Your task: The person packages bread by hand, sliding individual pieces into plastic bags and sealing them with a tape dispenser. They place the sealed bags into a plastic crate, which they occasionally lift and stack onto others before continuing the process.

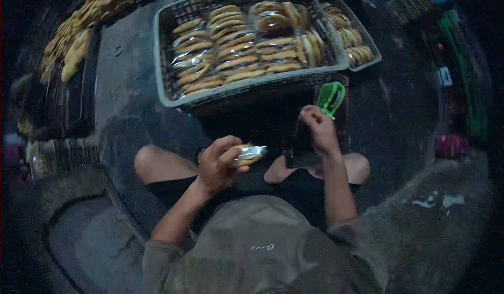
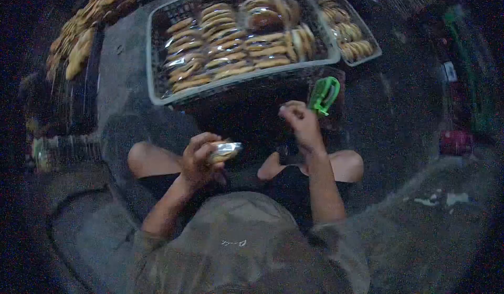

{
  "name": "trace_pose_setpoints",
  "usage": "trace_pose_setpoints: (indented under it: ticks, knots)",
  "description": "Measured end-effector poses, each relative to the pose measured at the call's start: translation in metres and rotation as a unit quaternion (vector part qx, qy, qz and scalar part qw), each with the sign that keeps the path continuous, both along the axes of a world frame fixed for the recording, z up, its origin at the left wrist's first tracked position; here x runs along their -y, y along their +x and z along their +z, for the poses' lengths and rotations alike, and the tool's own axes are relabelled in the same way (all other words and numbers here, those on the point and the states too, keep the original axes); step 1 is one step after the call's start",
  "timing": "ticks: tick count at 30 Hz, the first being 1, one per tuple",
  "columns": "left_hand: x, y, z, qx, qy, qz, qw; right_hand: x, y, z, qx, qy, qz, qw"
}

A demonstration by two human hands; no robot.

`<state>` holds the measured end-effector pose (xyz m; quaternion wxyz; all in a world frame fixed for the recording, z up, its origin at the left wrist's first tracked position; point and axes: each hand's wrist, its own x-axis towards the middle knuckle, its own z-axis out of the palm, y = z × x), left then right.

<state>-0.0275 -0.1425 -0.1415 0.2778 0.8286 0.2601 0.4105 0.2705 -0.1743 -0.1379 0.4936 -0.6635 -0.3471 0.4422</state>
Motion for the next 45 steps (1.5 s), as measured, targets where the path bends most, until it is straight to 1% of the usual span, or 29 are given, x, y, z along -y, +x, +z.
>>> trace_pose_setpoints:
  ticks: [2, 4, 7, 8, 9, 11, 13, 14, 15, 18, 19, 20, 21, 22, 23, 25, 26, 29, 30, 31, 32, 33, 34, 35, 36, 37, 39, 43, 45]
  knots:
    - [-0.002, -0.002, -0.006, -0.018, 0.058, -0.003, 0.998, 0.010, -0.046, 0.046, -0.165, 0.036, 0.118, 0.979]
    - [-0.004, -0.003, -0.005, -0.015, 0.083, -0.001, 0.996, 0.013, -0.076, 0.061, -0.174, 0.009, 0.226, 0.958]
    - [-0.003, -0.011, 0.000, -0.014, 0.119, 0.001, 0.993, 0.004, -0.112, 0.054, 0.042, 0.019, 0.203, 0.978]
    - [-0.003, -0.015, 0.003, -0.018, 0.130, 0.006, 0.991, 0.002, -0.117, 0.057, 0.042, 0.019, 0.209, 0.977]
    - [-0.005, -0.019, 0.005, -0.019, 0.130, 0.014, 0.991, -0.001, -0.122, 0.062, 0.021, 0.011, 0.209, 0.978]
    - [-0.011, -0.027, 0.008, -0.032, 0.243, -0.011, 0.969, -0.004, -0.131, 0.061, -0.004, -0.001, 0.210, 0.978]
    - [-0.011, -0.033, 0.007, -0.049, 0.274, -0.035, 0.960, -0.009, -0.134, 0.049, -0.205, -0.143, 0.197, 0.948]
    - [-0.009, -0.033, 0.005, -0.063, 0.305, -0.061, 0.948, -0.013, -0.134, 0.044, -0.195, -0.146, 0.255, 0.936]
    - [-0.005, -0.033, 0.004, -0.060, 0.301, -0.061, 0.950, -0.011, -0.134, 0.045, -0.194, -0.150, 0.254, 0.936]
    - [0.000, -0.034, -0.013, -0.010, 0.079, 0.054, 0.995, -0.009, -0.136, 0.044, -0.073, 0.008, 0.267, 0.961]
    - [-0.001, -0.034, -0.010, -0.012, 0.083, 0.061, 0.995, -0.006, -0.138, 0.040, -0.073, 0.012, 0.274, 0.959]
    - [-0.002, -0.032, -0.006, 0.020, -0.053, 0.124, 0.991, -0.004, -0.141, 0.037, 0.079, 0.134, 0.271, 0.950]
    - [-0.002, -0.029, 0.000, 0.053, -0.188, 0.184, 0.963, -0.003, -0.143, 0.032, 0.226, 0.252, 0.254, 0.906]
    - [0.000, -0.022, 0.015, 0.151, -0.400, 0.184, 0.885, -0.001, -0.140, 0.017, 0.289, 0.252, 0.266, 0.884]
    - [-0.006, -0.018, 0.016, 0.153, -0.394, 0.188, 0.886, -0.002, -0.137, 0.019, 0.288, 0.258, 0.269, 0.882]
    - [-0.024, -0.013, 0.017, 0.337, -0.591, 0.202, 0.704, -0.008, -0.129, 0.029, 0.447, 0.384, 0.281, 0.758]
    - [-0.036, -0.014, 0.039, 0.307, -0.621, 0.198, 0.693, -0.013, -0.126, 0.039, 0.487, 0.404, 0.317, 0.706]
    - [-0.068, -0.008, 0.056, 0.280, -0.654, 0.134, 0.690, -0.035, -0.112, 0.059, 0.557, 0.366, 0.301, 0.682]
    - [-0.081, -0.006, 0.060, 0.271, -0.659, 0.105, 0.694, -0.045, -0.104, 0.067, 0.556, 0.362, 0.268, 0.699]
    - [-0.101, -0.006, 0.071, 0.263, -0.639, 0.066, 0.719, -0.054, -0.097, 0.067, 0.557, 0.368, 0.266, 0.695]
    - [-0.129, -0.012, 0.050, 0.229, -0.545, 0.052, 0.805, -0.063, -0.091, 0.065, 0.494, 0.329, 0.204, 0.778]
    - [-0.164, -0.017, 0.043, 0.134, -0.402, 0.075, 0.903, -0.072, -0.084, 0.063, 0.422, 0.286, 0.139, 0.849]
    - [-0.202, -0.022, 0.038, 0.034, -0.244, 0.098, 0.964, -0.078, -0.076, 0.062, 0.423, 0.292, 0.137, 0.847]
    - [-0.243, -0.030, 0.028, -0.031, -0.146, 0.114, 0.982, -0.078, -0.068, 0.059, 0.358, 0.247, 0.088, 0.896]
    - [-0.283, -0.033, 0.017, -0.096, -0.046, 0.128, 0.986, -0.078, -0.064, 0.056, 0.289, 0.198, 0.038, 0.936]
    - [-0.323, -0.030, 0.007, -0.095, -0.040, 0.128, 0.986, -0.077, -0.064, 0.050, 0.290, 0.203, 0.035, 0.935]
    - [-0.383, -0.020, -0.009, -0.406, -0.011, 0.051, 0.913, -0.073, -0.065, 0.041, 0.088, 0.168, -0.046, 0.981]
    - [-0.417, 0.010, -0.026, -0.477, -0.049, 0.079, 0.874, -0.061, -0.059, 0.026, 0.111, 0.119, -0.020, 0.986]
    - [-0.438, 0.010, -0.058, -0.483, 0.110, 0.057, 0.867, -0.053, -0.054, 0.010, 0.093, 0.097, -0.055, 0.989]
